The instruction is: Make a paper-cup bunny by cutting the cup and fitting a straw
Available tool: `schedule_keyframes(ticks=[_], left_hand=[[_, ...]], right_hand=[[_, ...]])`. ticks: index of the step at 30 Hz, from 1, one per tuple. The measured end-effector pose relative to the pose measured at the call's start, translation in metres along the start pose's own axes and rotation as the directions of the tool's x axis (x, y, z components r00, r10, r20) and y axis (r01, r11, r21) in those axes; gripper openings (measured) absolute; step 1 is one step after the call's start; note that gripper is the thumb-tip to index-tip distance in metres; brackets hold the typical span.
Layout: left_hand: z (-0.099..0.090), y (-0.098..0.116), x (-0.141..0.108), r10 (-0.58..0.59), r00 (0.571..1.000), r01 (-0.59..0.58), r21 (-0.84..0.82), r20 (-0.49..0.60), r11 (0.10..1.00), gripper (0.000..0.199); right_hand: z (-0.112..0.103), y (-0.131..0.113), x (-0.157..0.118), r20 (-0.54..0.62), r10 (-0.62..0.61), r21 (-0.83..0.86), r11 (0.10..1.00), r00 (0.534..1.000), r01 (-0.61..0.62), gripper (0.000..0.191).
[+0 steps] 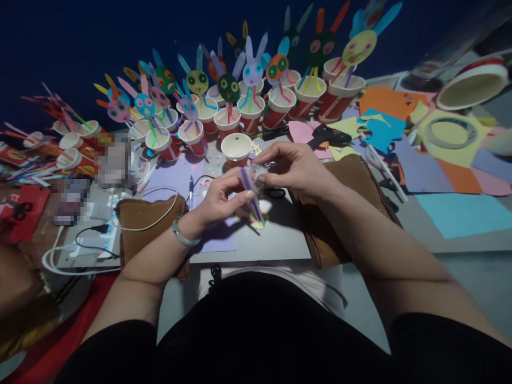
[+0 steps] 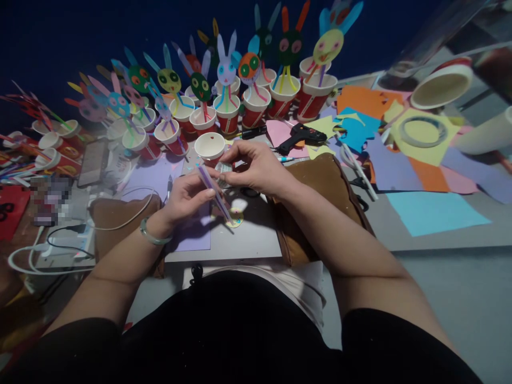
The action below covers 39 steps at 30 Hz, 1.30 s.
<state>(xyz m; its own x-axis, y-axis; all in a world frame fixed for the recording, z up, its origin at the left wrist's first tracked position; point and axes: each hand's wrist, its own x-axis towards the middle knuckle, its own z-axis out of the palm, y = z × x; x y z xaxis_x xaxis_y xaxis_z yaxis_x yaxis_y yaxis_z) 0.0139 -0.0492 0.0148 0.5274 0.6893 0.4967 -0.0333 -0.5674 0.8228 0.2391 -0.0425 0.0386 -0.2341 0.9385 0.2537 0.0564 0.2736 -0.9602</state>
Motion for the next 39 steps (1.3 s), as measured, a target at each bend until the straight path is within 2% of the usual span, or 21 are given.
schedule_keyframes(ticks=[3,10,16,18,21,24,27,30,34,39], left_hand=[[0.001,-0.001,-0.001,0.009,1.0,-0.01,-0.017,-0.008,1.0,0.021],[0.001,0.0,-0.002,-0.052,0.998,0.052,-0.024,-0.022,0.998,0.028],[-0.002,0.007,-0.002,-0.145,0.989,0.144,-0.135,0.002,0.98,0.025],[-0.003,0.006,-0.002,-0.167,0.986,0.161,-0.177,-0.016,0.971,0.026],[-0.005,0.002,-0.001,-0.176,0.982,0.158,-0.222,-0.063,0.962,0.027],[-0.006,0.0,0.001,-0.175,0.983,0.161,-0.193,-0.061,0.968,0.03],[-0.005,0.001,0.003,-0.187,0.982,0.178,-0.174,-0.038,0.969,0.034],[-0.004,0.0,0.004,-0.181,0.983,0.172,-0.201,-0.028,0.964,0.031],[-0.005,-0.001,0.005,-0.239,0.971,0.232,-0.268,0.007,0.935,0.032],[-0.004,0.001,0.005,-0.419,0.907,0.407,-0.366,0.051,0.837,0.04]], right_hand=[[-0.003,0.001,0.001,0.015,0.015,0.019,1.0,1.0,-0.015,0.045],[-0.004,0.004,0.004,0.025,0.03,0.029,0.999,0.999,-0.03,0.034],[0.001,0.006,0.003,-0.094,0.066,0.055,0.997,0.993,-0.061,0.019],[0.001,0.004,0.002,-0.066,0.038,0.025,0.999,0.997,-0.037,0.022],[-0.001,0.002,0.001,0.013,-0.03,-0.035,0.999,0.999,0.031,0.041],[-0.002,0.004,0.0,0.076,-0.053,-0.082,0.995,0.996,0.059,0.051],[-0.001,0.004,-0.001,0.097,-0.087,-0.101,0.99,0.991,0.097,0.046],[-0.001,0.002,-0.001,0.141,-0.112,-0.08,0.989,0.984,0.124,0.03],[-0.007,-0.002,0.001,0.211,-0.014,-0.022,1.0,0.977,0.019,0.022],[-0.009,-0.003,0.004,0.254,0.089,0.044,0.994,0.963,-0.104,0.022]])
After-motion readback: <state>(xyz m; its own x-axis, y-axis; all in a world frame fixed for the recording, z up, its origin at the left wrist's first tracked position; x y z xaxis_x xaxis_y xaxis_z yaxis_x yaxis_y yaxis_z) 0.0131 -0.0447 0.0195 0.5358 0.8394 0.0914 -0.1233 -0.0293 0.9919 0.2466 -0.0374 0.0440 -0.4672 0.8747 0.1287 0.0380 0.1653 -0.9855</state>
